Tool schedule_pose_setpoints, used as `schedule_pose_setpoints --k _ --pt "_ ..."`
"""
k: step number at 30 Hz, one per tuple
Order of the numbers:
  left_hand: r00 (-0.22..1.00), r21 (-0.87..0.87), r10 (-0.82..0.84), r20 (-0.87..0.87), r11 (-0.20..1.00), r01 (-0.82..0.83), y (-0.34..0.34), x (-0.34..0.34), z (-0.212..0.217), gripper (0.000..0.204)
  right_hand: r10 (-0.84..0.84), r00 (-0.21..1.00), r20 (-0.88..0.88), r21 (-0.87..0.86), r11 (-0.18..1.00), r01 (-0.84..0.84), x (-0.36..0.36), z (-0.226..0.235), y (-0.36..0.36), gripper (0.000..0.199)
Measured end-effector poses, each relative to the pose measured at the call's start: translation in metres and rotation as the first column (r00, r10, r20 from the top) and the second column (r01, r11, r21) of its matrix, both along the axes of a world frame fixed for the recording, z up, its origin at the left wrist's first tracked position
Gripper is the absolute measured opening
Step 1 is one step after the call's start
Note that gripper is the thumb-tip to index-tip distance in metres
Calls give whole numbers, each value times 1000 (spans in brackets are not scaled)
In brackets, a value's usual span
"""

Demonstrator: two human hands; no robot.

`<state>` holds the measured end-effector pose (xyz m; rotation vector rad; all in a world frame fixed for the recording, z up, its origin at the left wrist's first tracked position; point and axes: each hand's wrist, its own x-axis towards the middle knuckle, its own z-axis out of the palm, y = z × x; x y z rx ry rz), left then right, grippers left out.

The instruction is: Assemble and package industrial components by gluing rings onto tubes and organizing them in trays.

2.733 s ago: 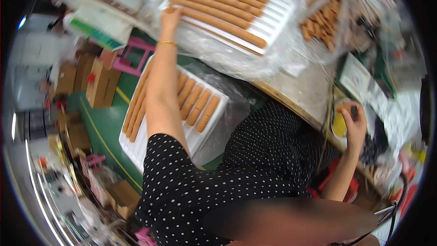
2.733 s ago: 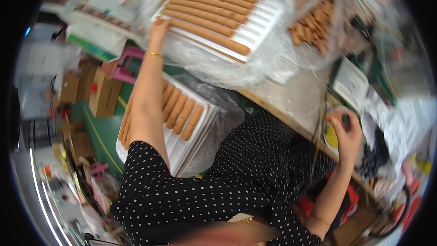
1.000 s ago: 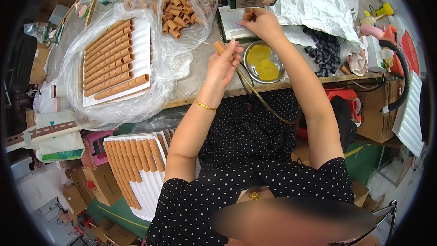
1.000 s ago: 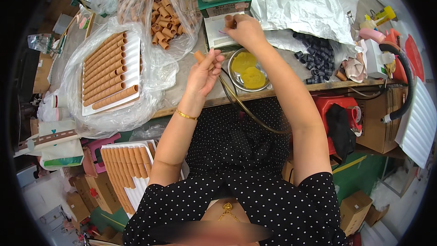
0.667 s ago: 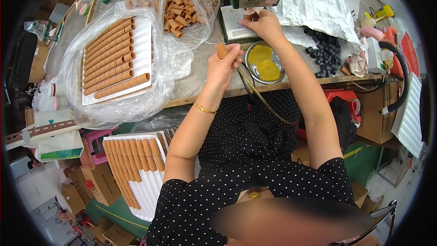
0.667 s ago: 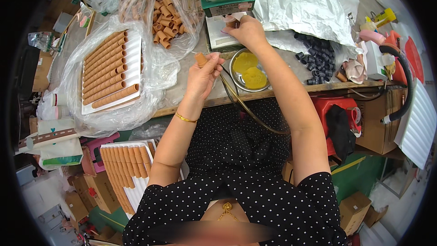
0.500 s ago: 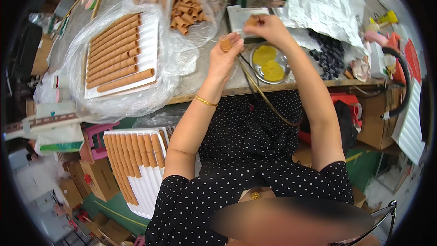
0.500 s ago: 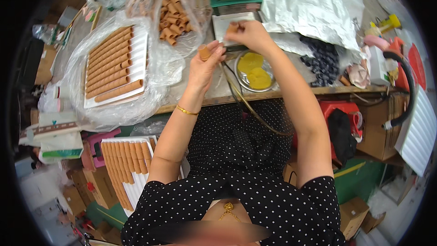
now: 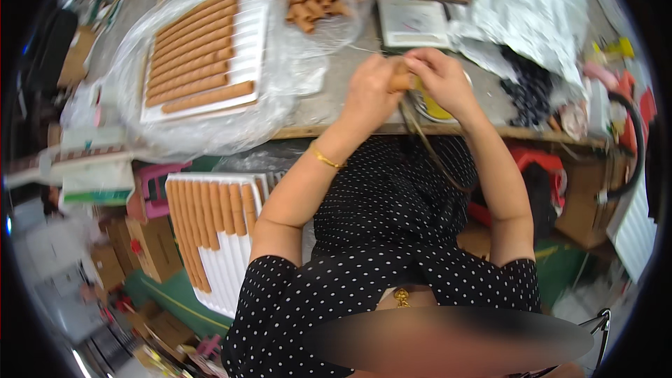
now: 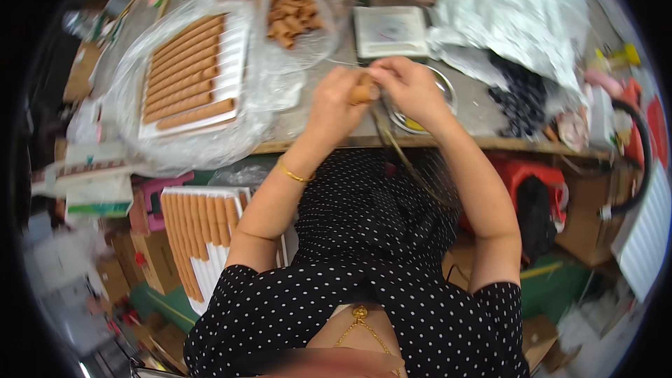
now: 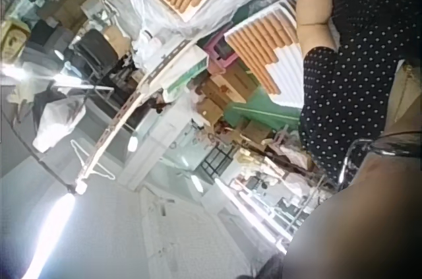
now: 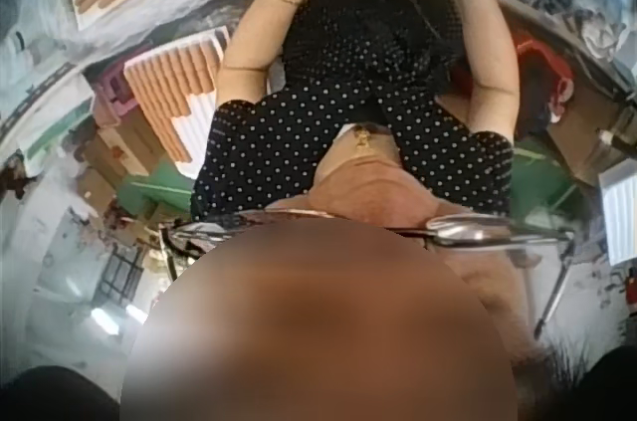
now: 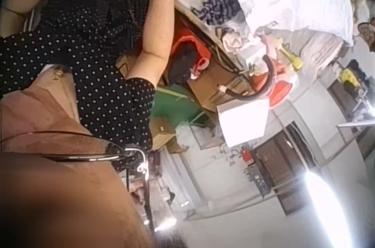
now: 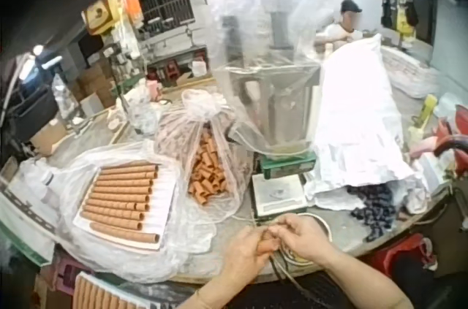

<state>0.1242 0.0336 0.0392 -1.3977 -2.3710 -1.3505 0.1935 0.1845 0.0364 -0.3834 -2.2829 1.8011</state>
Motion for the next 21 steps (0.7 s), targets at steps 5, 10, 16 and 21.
schedule_pose_setpoints --k 5,10,16,21 --pt "991 -155 -131 18 979 132 -3 -16 -15 30 77 988 135 75 993 -88 12 1 3 31" --pt "940 -140 342 11 931 -337 -43 -114 -26 23 -348 928 132 710 686 156 51 3 84 25" --pt "885 -389 463 44 824 -411 -45 -174 -38 22 -137 987 90 960 277 -49 89 -24 132 19" --pt "683 -308 726 77 669 -676 -31 -165 -51 44 -197 945 262 940 274 -204 91 -30 139 16"
